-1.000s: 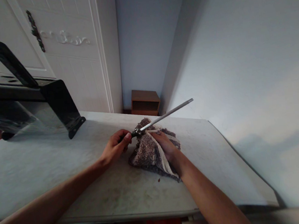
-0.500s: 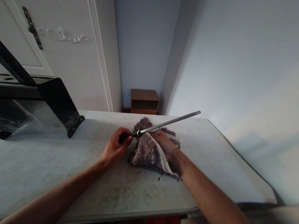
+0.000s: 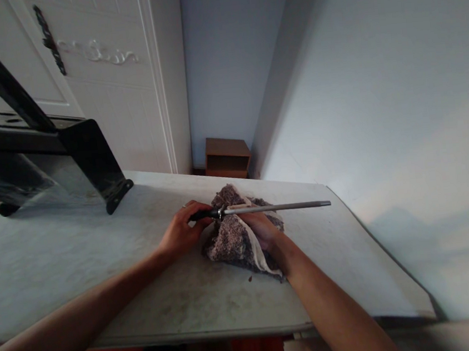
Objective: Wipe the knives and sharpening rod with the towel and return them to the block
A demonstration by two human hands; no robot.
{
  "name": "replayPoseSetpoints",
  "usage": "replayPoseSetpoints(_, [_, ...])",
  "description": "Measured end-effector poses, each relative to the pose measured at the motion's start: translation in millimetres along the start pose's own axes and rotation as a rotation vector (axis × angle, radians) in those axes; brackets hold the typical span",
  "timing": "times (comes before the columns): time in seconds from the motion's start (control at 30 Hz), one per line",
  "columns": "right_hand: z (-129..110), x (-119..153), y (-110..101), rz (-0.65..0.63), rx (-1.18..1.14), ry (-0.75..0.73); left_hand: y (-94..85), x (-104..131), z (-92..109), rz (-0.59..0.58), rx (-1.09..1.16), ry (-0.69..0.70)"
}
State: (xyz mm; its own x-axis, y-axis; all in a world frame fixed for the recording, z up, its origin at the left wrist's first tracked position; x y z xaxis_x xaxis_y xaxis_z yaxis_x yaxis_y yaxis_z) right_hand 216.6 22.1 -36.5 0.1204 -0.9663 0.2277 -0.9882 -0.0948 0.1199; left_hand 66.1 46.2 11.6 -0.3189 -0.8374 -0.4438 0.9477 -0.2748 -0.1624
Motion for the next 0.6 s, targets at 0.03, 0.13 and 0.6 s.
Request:
replayPoseSetpoints(0.03, [-0.7,0.5,-0.7,0.007,0.004,-0.002,1.7,0.0,-2.4,-0.018,-0.006,-0.029])
replayPoseSetpoints(0.13, [-4.4,1.8,-4.5,0.051,0.015,-0.026,7.4,1.1,-8.5,-0.090,-0.050,-0.110])
replayPoseSetpoints(0.6, [-12.4,6.8,1.1,0.074,-0.050,-0.050,21.5,4.7,5.7,-0.389,0.016,-0.098])
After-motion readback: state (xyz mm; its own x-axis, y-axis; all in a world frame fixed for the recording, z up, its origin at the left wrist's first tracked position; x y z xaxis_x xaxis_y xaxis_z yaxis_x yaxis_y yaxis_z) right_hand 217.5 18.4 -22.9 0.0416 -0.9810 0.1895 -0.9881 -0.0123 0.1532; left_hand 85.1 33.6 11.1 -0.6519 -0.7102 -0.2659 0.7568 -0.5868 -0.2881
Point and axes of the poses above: each hand's wrist, its own x-axis away from the middle knuckle, its own y-axis out of the palm, z = x × y, the point moved 10 cm from there along -x, towards the middle knuckle, and after that the axes turned 14 degrees about x, right-handed, at the moved point
